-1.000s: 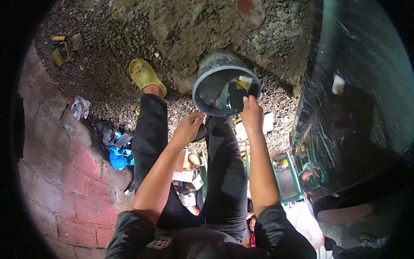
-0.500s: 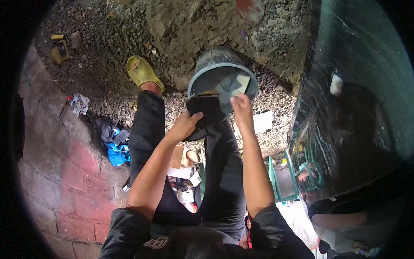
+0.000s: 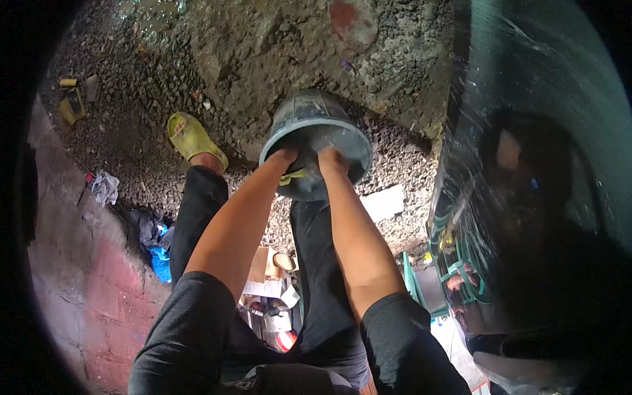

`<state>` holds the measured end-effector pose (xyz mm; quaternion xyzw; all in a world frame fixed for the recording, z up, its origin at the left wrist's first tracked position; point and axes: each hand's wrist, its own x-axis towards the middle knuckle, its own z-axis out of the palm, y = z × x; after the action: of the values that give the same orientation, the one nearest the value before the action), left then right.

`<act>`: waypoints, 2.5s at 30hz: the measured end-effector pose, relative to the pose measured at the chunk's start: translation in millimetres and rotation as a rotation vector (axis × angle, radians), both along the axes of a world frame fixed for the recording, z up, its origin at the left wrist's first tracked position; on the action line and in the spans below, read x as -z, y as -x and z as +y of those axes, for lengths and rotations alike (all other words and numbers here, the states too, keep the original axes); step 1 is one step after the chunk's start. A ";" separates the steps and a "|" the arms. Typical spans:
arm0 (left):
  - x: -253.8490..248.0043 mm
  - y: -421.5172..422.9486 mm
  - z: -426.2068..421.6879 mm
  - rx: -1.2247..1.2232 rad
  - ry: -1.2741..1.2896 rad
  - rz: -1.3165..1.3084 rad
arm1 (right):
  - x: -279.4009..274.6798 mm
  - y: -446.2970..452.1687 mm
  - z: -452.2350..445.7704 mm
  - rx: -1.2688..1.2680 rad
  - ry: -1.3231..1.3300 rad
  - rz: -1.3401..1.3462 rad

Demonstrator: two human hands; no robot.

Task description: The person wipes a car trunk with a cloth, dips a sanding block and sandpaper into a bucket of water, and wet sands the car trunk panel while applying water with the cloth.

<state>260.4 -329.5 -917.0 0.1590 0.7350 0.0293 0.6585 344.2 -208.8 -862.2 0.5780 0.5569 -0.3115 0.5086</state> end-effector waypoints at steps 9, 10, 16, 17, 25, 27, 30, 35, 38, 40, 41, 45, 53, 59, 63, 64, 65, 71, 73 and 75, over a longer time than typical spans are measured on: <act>-191.6 93.0 -9.2 -0.290 -0.002 -0.059 | -111.7 -52.6 1.0 0.250 -0.074 0.333; -211.0 101.7 -19.5 -0.285 -0.112 -0.051 | -151.4 -36.9 3.2 0.326 -0.152 0.424; -423.3 182.4 -6.9 -0.298 -0.326 -0.177 | -396.9 73.1 31.5 0.480 -0.217 0.838; -456.1 191.0 -2.1 -0.272 -0.293 -0.175 | -437.7 88.7 32.8 0.411 -0.255 0.949; -692.2 223.1 22.9 -0.616 -0.477 -0.398 | -700.6 144.3 31.4 0.069 -0.586 1.357; -743.5 232.6 29.7 -0.675 -0.578 -0.542 | -739.9 141.1 35.5 -0.004 -0.643 1.426; -780.6 235.6 37.0 -0.552 -0.773 -0.583 | -791.0 130.3 28.4 0.056 -0.630 1.474; -836.5 233.6 55.5 0.047 -0.950 0.206 | -811.9 102.8 26.2 0.469 -0.817 1.631; -860.8 229.3 71.2 -0.066 -0.770 0.201 | -787.1 85.8 38.7 0.717 -0.527 1.840; -895.7 200.6 73.3 -0.059 -1.032 0.201 | -787.0 93.2 38.3 1.142 -0.288 1.689; -903.6 189.4 75.4 -0.055 -1.163 0.197 | -785.8 97.8 37.5 1.340 -0.158 1.594; -893.9 174.4 79.0 0.457 -1.289 0.417 | -767.0 104.5 52.7 1.825 0.215 1.636; -901.0 181.8 58.3 -0.046 -1.385 0.189 | -779.5 78.5 51.8 1.829 0.596 1.955; -900.3 234.7 57.0 -0.106 -1.314 0.426 | -816.8 64.8 50.4 1.871 0.461 1.899; -899.1 228.6 57.3 -0.117 -1.261 0.335 | -806.6 58.6 48.2 1.859 0.401 1.875; -899.5 215.3 59.8 -0.049 -1.273 0.313 | -807.4 58.8 47.9 1.858 0.375 1.858; -902.2 206.3 59.4 -0.032 -1.237 0.242 | -806.6 58.7 46.2 1.864 0.347 1.841; -875.0 183.9 83.6 -0.145 -1.175 -0.164 | -815.2 80.4 22.3 0.843 -0.320 1.953; -884.9 191.5 83.1 -0.214 -1.162 -0.224 | -835.4 74.3 14.5 0.315 -0.749 1.799; -889.9 195.8 83.2 -0.347 -1.100 -0.319 | -850.1 67.4 13.1 -0.015 -0.879 1.750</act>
<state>64.6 -246.3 -27.0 0.3481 0.5191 0.5362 0.5673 276.8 -195.7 -12.1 0.2774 0.8076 -0.3915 -0.3427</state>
